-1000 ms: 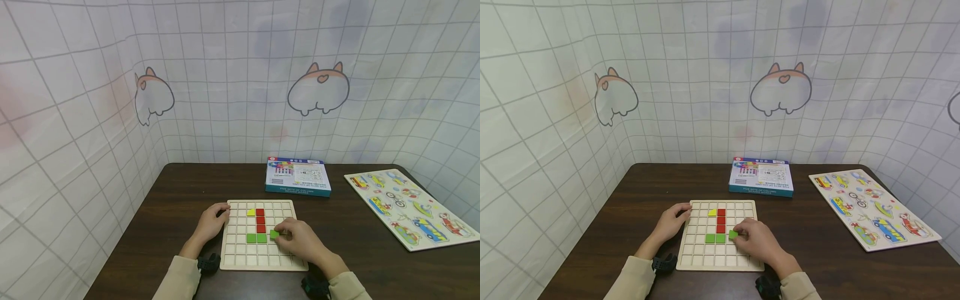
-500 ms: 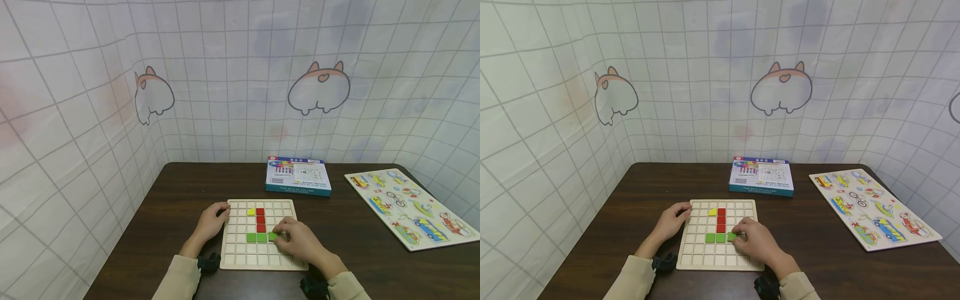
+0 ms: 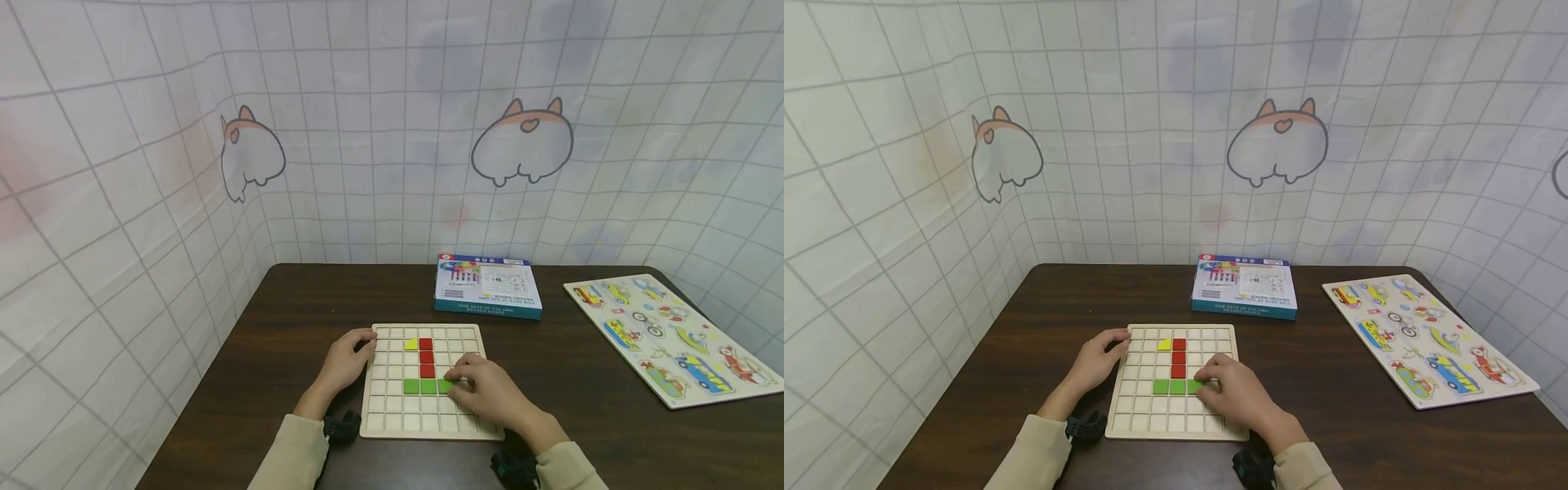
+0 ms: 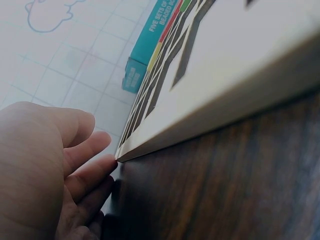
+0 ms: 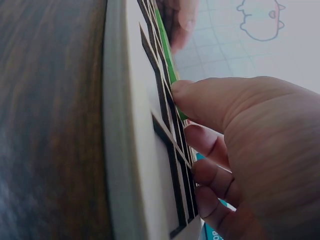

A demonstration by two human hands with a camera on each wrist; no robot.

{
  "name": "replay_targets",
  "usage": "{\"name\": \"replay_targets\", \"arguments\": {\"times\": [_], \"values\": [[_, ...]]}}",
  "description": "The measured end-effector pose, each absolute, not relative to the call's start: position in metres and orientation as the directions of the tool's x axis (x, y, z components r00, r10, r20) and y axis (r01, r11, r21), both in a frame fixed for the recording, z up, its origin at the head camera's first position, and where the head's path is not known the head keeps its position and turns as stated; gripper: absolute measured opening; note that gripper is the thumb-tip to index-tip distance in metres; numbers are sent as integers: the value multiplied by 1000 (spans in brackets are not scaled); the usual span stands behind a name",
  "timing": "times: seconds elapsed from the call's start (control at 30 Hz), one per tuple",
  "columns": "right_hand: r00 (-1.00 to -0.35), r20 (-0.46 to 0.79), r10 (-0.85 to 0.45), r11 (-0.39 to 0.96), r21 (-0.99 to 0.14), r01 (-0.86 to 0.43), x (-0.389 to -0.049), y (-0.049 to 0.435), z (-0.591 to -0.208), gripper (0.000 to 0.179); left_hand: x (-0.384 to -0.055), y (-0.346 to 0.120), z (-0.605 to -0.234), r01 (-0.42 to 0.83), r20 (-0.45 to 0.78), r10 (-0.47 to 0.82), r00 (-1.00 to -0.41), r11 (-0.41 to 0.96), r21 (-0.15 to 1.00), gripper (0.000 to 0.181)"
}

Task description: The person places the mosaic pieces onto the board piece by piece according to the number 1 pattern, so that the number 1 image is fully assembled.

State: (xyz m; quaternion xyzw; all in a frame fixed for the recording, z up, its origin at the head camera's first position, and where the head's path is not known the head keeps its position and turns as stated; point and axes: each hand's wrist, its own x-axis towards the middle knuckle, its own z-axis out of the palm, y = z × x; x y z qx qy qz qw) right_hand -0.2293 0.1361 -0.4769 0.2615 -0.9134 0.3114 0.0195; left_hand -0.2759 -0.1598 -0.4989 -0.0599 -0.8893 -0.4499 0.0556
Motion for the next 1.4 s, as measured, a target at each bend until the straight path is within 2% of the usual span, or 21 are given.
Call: {"name": "replay_targets", "arguments": {"times": [0.37, 0.63, 0.83, 0.97, 1.13, 1.27, 1.4], "values": [[-884, 156, -440, 688, -574, -444, -229, 134, -478, 17, -274, -161, -498, 155, 146, 63, -987, 581, 799, 31], [-882, 207, -422, 673, -581, -458, -230, 134, -478, 9, -275, -160, -500, 162, 155, 63, -986, 589, 792, 30], [-892, 208, -400, 663, -606, -439, -233, 133, -479, 11, -271, -161, -500, 164, 138, 88, -986, 578, 799, 32], [-895, 223, -386, 662, -609, -437, -235, 134, -477, 11, -269, -163, -500, 185, 121, 147, -982, 589, 786, 32], [-867, 398, -299, 634, -596, -493, -242, 147, -469, 8, -268, -162, -504, 181, 96, 168, -981, 613, 769, 30], [-778, 576, -251, 611, -529, -589, -251, 160, -471, 11, -268, -163, -507, 166, 97, 144, -985, 621, 766, 29], [-695, 684, -220, 631, -444, -636, -261, 172, -473, 12, -269, -163, -506, 171, 99, 148, -984, 621, 765, 30]]}}
